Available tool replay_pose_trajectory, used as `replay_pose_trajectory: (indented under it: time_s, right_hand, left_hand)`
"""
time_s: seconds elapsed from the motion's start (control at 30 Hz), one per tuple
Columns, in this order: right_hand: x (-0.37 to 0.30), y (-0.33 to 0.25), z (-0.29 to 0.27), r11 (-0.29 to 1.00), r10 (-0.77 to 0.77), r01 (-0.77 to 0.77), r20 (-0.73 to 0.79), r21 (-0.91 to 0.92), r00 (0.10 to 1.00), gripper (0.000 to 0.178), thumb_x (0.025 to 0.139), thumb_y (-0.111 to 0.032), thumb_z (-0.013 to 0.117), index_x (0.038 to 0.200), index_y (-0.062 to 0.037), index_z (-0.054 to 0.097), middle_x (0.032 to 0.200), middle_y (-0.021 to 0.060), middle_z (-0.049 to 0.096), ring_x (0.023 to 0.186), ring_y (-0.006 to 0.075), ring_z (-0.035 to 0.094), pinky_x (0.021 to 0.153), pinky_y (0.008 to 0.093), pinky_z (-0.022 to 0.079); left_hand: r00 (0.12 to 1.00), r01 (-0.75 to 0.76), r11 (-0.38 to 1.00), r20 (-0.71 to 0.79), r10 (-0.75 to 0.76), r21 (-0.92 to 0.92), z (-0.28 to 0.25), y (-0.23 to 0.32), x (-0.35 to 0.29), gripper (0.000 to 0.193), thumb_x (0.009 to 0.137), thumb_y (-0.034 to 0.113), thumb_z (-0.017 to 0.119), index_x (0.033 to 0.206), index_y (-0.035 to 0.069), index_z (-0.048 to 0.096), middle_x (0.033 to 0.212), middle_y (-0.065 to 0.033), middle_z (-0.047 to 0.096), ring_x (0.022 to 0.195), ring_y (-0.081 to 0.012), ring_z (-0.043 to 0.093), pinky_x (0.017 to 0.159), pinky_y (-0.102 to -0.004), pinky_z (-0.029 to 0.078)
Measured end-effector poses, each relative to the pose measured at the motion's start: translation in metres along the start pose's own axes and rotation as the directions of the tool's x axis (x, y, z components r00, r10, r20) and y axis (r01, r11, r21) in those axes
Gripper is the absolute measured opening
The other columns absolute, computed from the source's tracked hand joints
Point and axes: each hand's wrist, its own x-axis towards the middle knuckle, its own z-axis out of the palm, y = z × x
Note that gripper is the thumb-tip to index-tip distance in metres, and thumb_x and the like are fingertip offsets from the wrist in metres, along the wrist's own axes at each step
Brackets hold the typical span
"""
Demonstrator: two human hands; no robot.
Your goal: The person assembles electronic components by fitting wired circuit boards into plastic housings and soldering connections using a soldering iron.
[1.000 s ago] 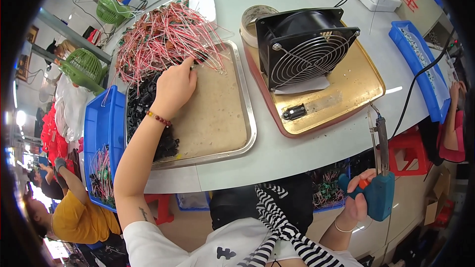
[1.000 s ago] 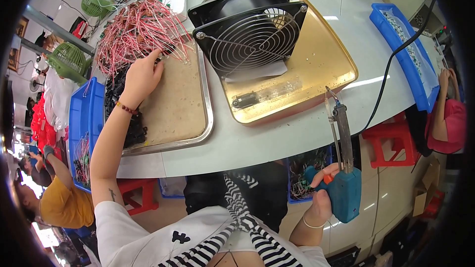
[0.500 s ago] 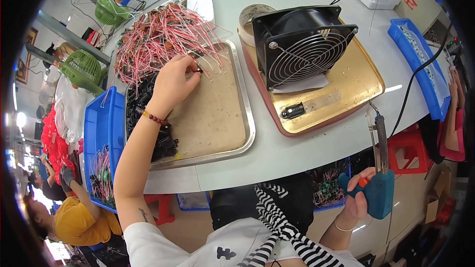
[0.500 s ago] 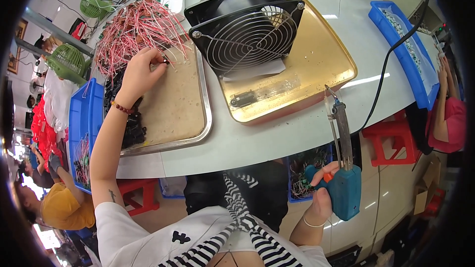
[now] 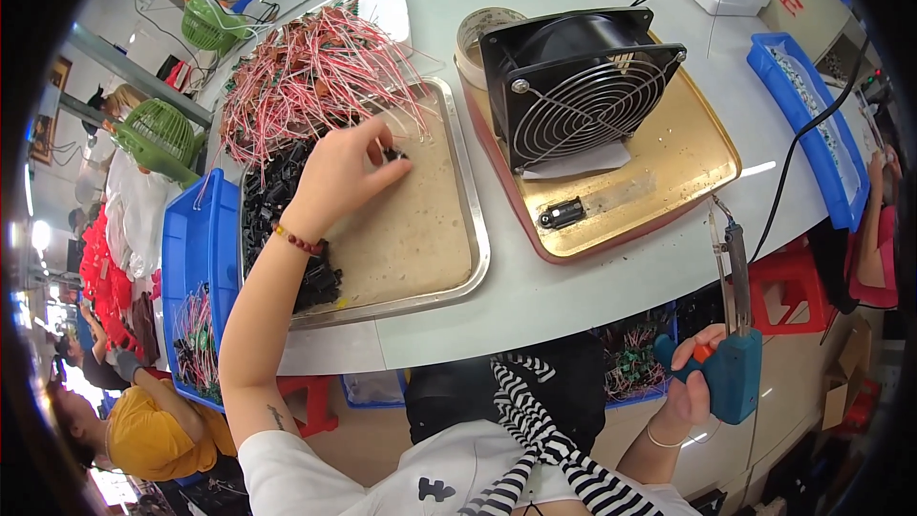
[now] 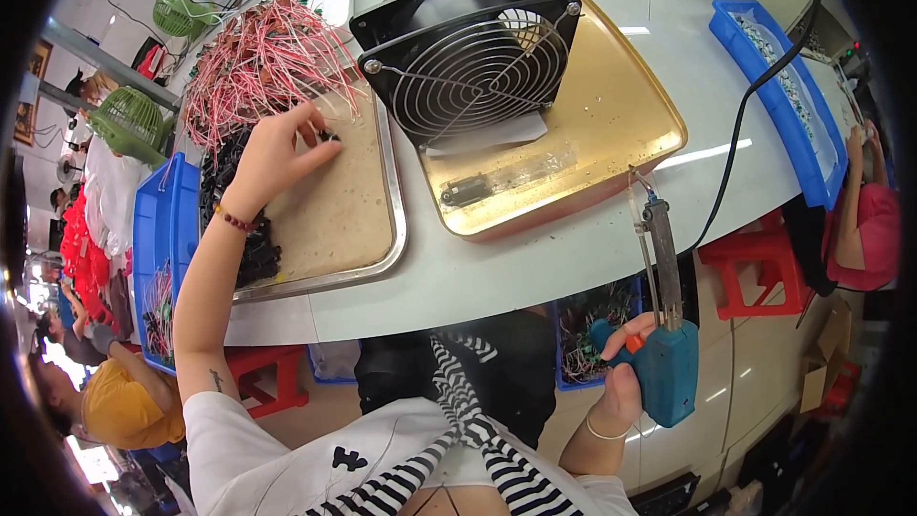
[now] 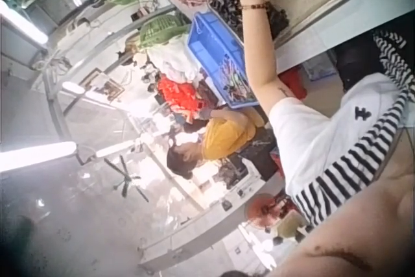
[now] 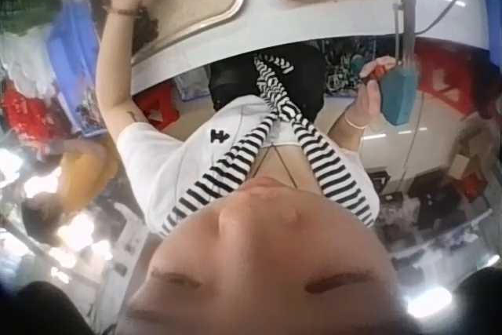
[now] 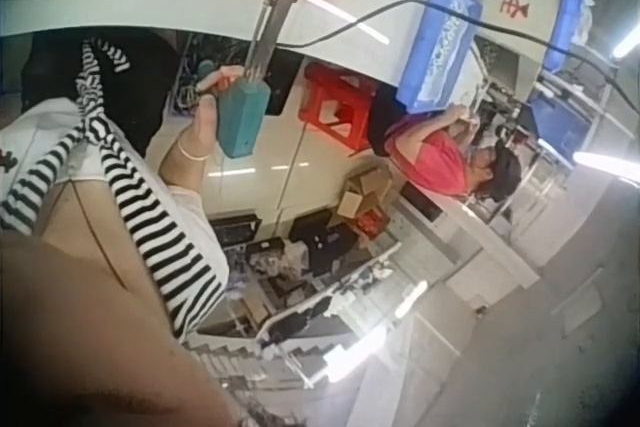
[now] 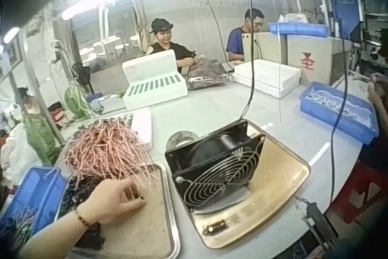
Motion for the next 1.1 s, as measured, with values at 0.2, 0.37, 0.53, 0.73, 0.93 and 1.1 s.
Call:
replay_pose_trajectory:
  time_s: [0.2, 0.37, 0.53, 0.73, 0.93, 1.1]
  right_hand:
    - [0.002, 0.003, 0.0, 1.0, -0.01, 0.01, 0.011, 0.027, 1.0, 0.044, 0.073, -0.011, 0.06, 0.112, 0.0046, 0.046, 0.103, 0.0177, 0.047, 0.061, 0.0174, 0.05, 0.053, 0.0226, 0.039]
    - [0.002, 0.004, -0.004, 1.0, -0.019, 0.019, 0.027, 0.022, 0.999, 0.045, 0.074, -0.011, 0.059, 0.113, 0.0049, 0.046, 0.104, 0.0177, 0.046, 0.061, 0.0177, 0.05, 0.054, 0.0235, 0.04]
    - [0.0, 0.004, -0.004, 1.0, -0.016, 0.016, 0.02, 0.015, 1.0, 0.045, 0.073, -0.011, 0.059, 0.113, 0.0047, 0.045, 0.104, 0.0179, 0.046, 0.061, 0.0179, 0.05, 0.054, 0.0247, 0.04]
    - [0.0, 0.0, -0.003, 0.999, -0.028, 0.028, -0.003, 0.027, 1.0, 0.044, 0.073, -0.01, 0.061, 0.11, 0.0042, 0.043, 0.103, 0.0191, 0.047, 0.06, 0.0192, 0.051, 0.053, 0.025, 0.04]
    - [-0.004, 0.003, -0.01, 0.999, -0.023, 0.023, 0.018, 0.024, 1.0, 0.042, 0.074, -0.011, 0.061, 0.109, 0.0037, 0.044, 0.103, 0.0187, 0.048, 0.06, 0.0186, 0.053, 0.053, 0.0251, 0.041]
    - [-0.002, 0.003, -0.015, 0.999, 0.009, -0.008, -0.013, 0.052, 1.0, 0.042, 0.074, -0.011, 0.061, 0.11, 0.0033, 0.045, 0.103, 0.0187, 0.048, 0.06, 0.0185, 0.053, 0.053, 0.0245, 0.041]
  left_hand:
    - [0.973, -0.209, 0.977, -0.108, 0.205, -0.036, -0.002, 0.006, -0.021, 0.022, 0.071, 0.016, 0.074, 0.08, 0.003, 0.059, 0.075, -0.0089, 0.059, 0.072, -0.0242, 0.059, 0.067, -0.0338, 0.048]
    - [0.968, -0.244, 0.961, -0.087, 0.234, -0.129, 0.009, -0.002, -0.029, 0.017, 0.072, 0.009, 0.072, 0.082, 0.002, 0.062, 0.078, -0.0094, 0.061, 0.073, -0.0247, 0.06, 0.068, -0.0335, 0.048]
    - [0.976, -0.206, 0.947, -0.124, 0.18, -0.245, 0.01, 0.04, -0.04, 0.018, 0.072, 0.009, 0.072, 0.086, 0.001, 0.065, 0.077, -0.0103, 0.063, 0.07, -0.0237, 0.061, 0.063, -0.0312, 0.049]
    - [0.846, -0.512, 0.824, -0.309, 0.435, -0.243, -0.002, 0.134, -0.024, 0.017, 0.071, 0.01, 0.073, 0.085, 0.003, 0.066, 0.076, -0.0091, 0.064, 0.067, -0.0239, 0.06, 0.061, -0.0315, 0.05]
    - [0.764, -0.62, 0.783, -0.267, 0.587, -0.053, 0.024, 0.16, 0.009, 0.015, 0.07, 0.009, 0.073, 0.083, 0.003, 0.069, 0.074, -0.0089, 0.064, 0.067, -0.0263, 0.06, 0.061, -0.035, 0.05]
    - [0.754, -0.636, 0.772, -0.22, 0.619, -0.004, 0.033, 0.159, 0.008, 0.015, 0.071, 0.008, 0.071, 0.083, 0.002, 0.068, 0.08, -0.0091, 0.063, 0.07, -0.0256, 0.058, 0.063, -0.0337, 0.049]
